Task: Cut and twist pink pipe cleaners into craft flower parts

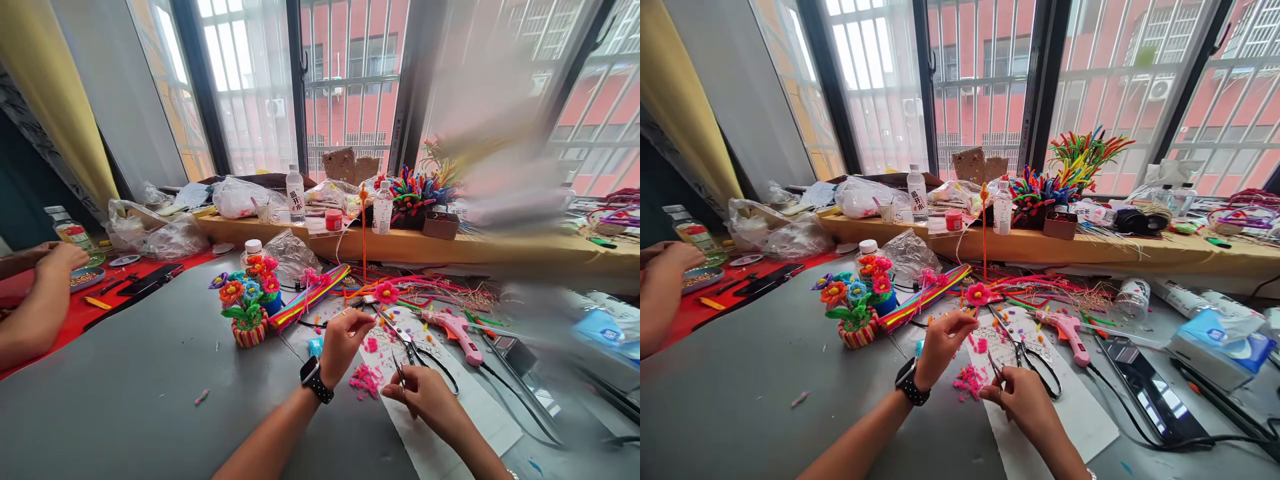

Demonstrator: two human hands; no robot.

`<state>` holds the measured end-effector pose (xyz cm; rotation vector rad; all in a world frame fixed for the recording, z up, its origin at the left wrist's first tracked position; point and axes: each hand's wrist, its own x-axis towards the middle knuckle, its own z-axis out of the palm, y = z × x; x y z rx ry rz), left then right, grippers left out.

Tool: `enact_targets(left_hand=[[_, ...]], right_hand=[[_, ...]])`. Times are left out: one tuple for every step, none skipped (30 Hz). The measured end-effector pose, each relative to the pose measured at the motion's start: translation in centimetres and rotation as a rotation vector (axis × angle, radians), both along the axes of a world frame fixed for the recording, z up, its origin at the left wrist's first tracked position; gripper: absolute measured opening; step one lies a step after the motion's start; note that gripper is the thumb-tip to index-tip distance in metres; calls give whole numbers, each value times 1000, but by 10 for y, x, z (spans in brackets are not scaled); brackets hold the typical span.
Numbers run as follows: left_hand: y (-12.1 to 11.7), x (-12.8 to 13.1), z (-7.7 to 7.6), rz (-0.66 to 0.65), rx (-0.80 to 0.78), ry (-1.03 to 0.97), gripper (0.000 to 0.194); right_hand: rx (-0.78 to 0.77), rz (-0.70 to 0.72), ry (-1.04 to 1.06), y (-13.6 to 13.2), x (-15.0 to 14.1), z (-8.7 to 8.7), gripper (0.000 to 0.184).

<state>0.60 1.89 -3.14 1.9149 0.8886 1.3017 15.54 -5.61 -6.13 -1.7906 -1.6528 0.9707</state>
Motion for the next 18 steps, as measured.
enact_targets(left_hand=[[-1, 0, 1, -5, -8, -6, 15], [-2, 0, 1, -10, -19, -13, 15], [-2, 0, 2, -16, -33, -21, 15], [-3, 0, 2, -25, -54, -31, 15], [-3, 0, 1, -36, -82, -46, 15], [-2, 1, 1, -47, -118, -68, 16], [-1, 1, 0, -59, -163, -100, 16], [0, 1, -1, -73, -216, -141, 17], [1, 1, -1, -83, -273, -192, 18], [2, 1, -1, -103, -335, -245, 18], [4, 1, -1, -116, -391, -295, 18], [5, 1, -1, -126, -444, -339, 18], [6, 0, 0, -130, -489, -375, 18], [7, 0, 1, -129, -523, -401, 18], [7, -1, 2, -122, -545, -419, 19], [8, -2, 3, -109, -554, -427, 19], [9, -3, 3, -92, -552, -426, 19], [10, -4, 3, -74, -543, -418, 19]], right_hand=[[3, -7, 39, 1, -1, -2, 25], [-5, -10, 89, 1, -2, -5, 22], [-30, -11, 145, 2, -2, -7, 20], [-66, -14, 204, 3, -2, -9, 19], [-108, -16, 260, 4, -1, -10, 21], [-146, -14, 306, 4, 0, -10, 24], [-171, -1, 337, 5, 1, -10, 28], [-181, 23, 349, 5, 3, -8, 31], [-164, 51, 331, 4, 6, -6, 32], [-131, 76, 284, 4, 8, -4, 34], [-96, 70, 194, 4, 10, -1, 33], [-55, 37, 70, 4, 13, 1, 33], [-19, 3, -44, 4, 14, 2, 33], [1, -27, -140, 4, 16, 3, 32], [9, -46, -202, 4, 17, 3, 31], [1, -51, -222, 5, 17, 3, 28], [-18, -46, -207, 5, 17, 2, 25], [-45, -39, -171, 5, 17, 1, 21]])
